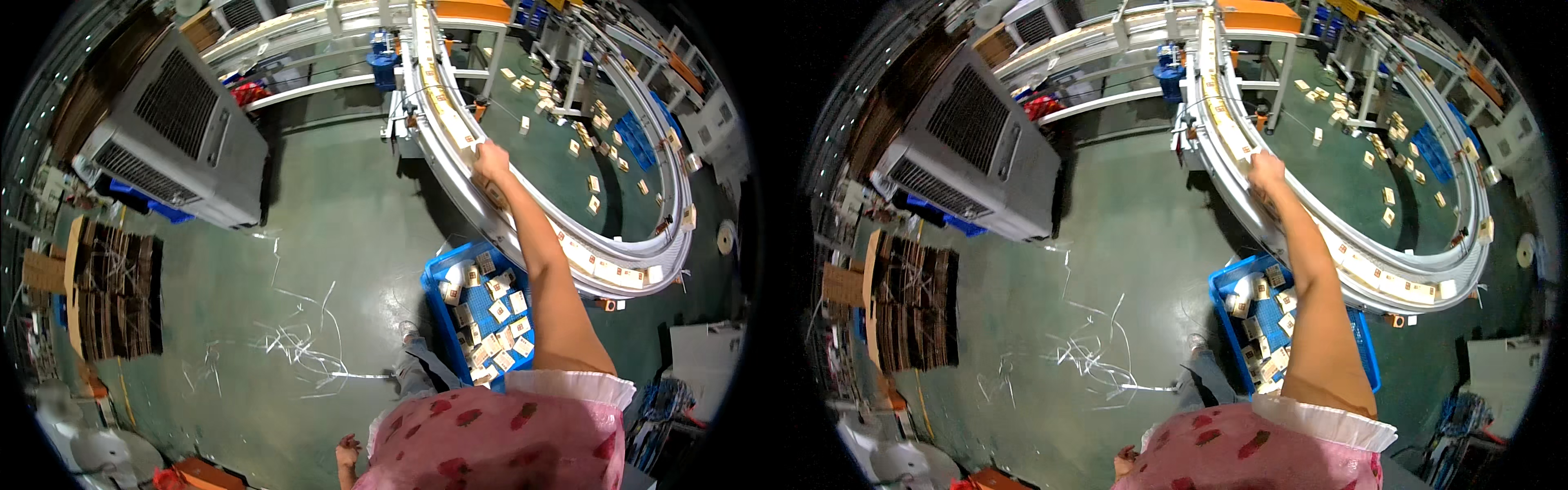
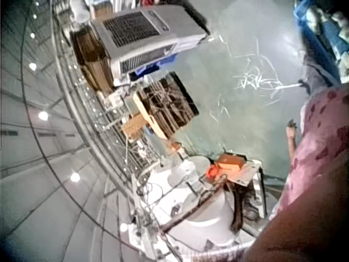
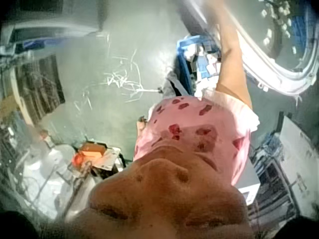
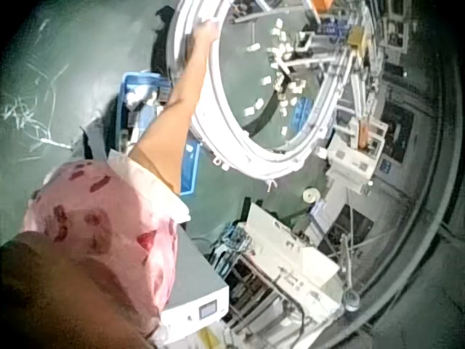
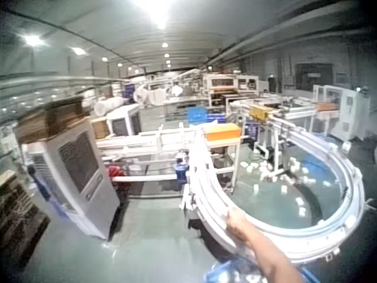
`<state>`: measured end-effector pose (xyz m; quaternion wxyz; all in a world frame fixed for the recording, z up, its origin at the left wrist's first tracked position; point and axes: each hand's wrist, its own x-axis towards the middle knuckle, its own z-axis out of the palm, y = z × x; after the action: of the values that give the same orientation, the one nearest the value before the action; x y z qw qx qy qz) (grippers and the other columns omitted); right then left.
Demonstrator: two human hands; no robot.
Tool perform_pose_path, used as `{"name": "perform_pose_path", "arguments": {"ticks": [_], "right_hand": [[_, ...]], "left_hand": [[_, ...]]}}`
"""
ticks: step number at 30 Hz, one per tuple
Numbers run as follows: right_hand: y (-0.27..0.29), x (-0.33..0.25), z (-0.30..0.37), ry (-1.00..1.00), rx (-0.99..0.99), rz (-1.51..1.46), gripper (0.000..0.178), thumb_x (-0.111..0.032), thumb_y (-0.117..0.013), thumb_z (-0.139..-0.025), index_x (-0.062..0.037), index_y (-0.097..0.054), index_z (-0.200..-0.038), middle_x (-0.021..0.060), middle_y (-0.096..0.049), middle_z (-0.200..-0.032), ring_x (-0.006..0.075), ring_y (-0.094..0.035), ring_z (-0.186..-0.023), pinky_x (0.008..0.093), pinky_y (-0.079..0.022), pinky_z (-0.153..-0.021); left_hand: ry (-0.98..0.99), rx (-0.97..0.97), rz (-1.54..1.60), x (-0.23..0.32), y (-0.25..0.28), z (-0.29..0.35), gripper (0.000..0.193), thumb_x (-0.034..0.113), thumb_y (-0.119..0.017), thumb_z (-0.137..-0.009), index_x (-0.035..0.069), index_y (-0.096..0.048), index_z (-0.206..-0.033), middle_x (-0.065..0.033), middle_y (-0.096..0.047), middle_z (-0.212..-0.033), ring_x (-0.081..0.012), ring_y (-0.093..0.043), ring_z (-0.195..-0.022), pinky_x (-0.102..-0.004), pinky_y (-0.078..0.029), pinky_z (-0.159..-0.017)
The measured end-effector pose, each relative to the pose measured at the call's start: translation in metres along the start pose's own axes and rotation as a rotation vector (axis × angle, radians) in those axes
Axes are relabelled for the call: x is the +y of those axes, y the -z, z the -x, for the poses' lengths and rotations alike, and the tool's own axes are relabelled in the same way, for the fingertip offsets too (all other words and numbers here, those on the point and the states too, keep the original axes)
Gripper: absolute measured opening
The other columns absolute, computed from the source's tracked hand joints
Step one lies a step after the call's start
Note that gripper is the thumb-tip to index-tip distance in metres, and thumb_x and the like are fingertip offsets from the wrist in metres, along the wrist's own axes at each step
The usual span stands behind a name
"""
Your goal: The person picks up paper-wrapped products from a blue crate and packs them into cardboard boxes on a conveyor belt, then moves the filled boxes to a pallet.
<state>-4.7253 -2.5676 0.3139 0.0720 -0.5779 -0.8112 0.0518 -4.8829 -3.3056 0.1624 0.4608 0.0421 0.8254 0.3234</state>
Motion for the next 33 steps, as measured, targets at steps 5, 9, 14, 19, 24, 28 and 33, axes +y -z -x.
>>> {"name": "perform_pose_path", "arguments": {"ticks": [5,9,14,19,24,28,33], "right_hand": [[0.113,-0.033,0.045,0.221,0.638,-0.162,0.009,-0.008,-0.052,-0.063,-0.0029,-0.047,-0.067,0.0126,-0.045,-0.074,0.0302,-0.046,-0.070,0.0388,-0.040,-0.058],[0.066,-0.058,0.150,0.369,0.419,-0.117,0.014,-0.007,-0.054,-0.059,-0.0007,-0.046,-0.068,0.0189,-0.048,-0.081,0.0334,-0.048,-0.073,0.0399,-0.042,-0.060],[-0.084,-0.026,0.291,0.216,-0.312,0.219,0.012,-0.015,-0.056,-0.065,-0.0041,-0.056,-0.070,0.0161,-0.049,-0.085,0.0313,-0.043,-0.094,0.0435,-0.032,-0.086],[-0.102,-0.155,0.278,0.162,-0.274,-0.162,0.006,-0.009,-0.052,-0.061,-0.0047,-0.051,-0.065,0.0124,-0.053,-0.067,0.0306,-0.052,-0.069,0.0397,-0.040,-0.060],[-0.134,-0.325,0.227,0.350,-0.578,-0.269,0.018,-0.011,-0.049,-0.066,-0.0057,-0.055,-0.082,0.0153,-0.057,-0.078,0.0336,-0.054,-0.077,0.0413,-0.042,-0.064],[-0.194,-0.407,0.217,0.401,-0.515,-0.306,0.019,-0.010,-0.049,-0.066,-0.0048,-0.055,-0.083,0.0151,-0.057,-0.078,0.0330,-0.055,-0.075,0.0409,-0.044,-0.062],[-0.176,-0.495,0.188,0.427,-0.810,-0.076,0.019,-0.010,-0.050,-0.066,-0.0032,-0.056,-0.082,0.0153,-0.058,-0.082,0.0320,-0.056,-0.075,0.0395,-0.045,-0.062]], "left_hand": [[0.040,0.004,0.146,0.053,0.059,-0.088,0.021,0.015,-0.043,-0.084,-0.001,-0.049,-0.097,-0.0105,-0.055,-0.068,-0.0155,-0.053,-0.050,-0.0229,-0.041,-0.042],[0.030,-0.062,-0.044,0.102,0.081,-0.145,0.020,0.010,-0.041,-0.084,-0.001,-0.049,-0.098,-0.0115,-0.055,-0.067,-0.0152,-0.053,-0.050,-0.0231,-0.041,-0.041],[-0.145,-0.226,-0.106,0.143,0.085,-0.229,0.019,0.010,-0.042,-0.083,-0.001,-0.050,-0.097,-0.0098,-0.056,-0.068,-0.0156,-0.055,-0.053,-0.0247,-0.044,-0.046],[-0.320,-0.401,-0.198,0.216,0.099,-0.283,0.017,0.007,-0.043,-0.083,0.002,-0.052,-0.097,-0.0079,-0.057,-0.072,-0.0143,-0.055,-0.060,-0.0257,-0.045,-0.053],[-0.410,-0.360,-0.080,0.257,0.206,-0.342,0.021,0.008,-0.040,-0.085,0.005,-0.050,-0.103,-0.0080,-0.056,-0.076,-0.0133,-0.053,-0.059,-0.0242,-0.045,-0.053],[-0.348,-0.382,0.054,0.292,0.294,-0.371,0.022,0.009,-0.036,-0.086,0.005,-0.049,-0.103,-0.0070,-0.055,-0.076,-0.0131,-0.053,-0.058,-0.0248,-0.046,-0.053],[-0.422,-0.182,0.150,0.329,0.414,-0.424,0.022,0.010,-0.036,-0.086,0.004,-0.049,-0.102,-0.0060,-0.054,-0.074,-0.0127,-0.051,-0.057,-0.0234,-0.045,-0.051]]}}
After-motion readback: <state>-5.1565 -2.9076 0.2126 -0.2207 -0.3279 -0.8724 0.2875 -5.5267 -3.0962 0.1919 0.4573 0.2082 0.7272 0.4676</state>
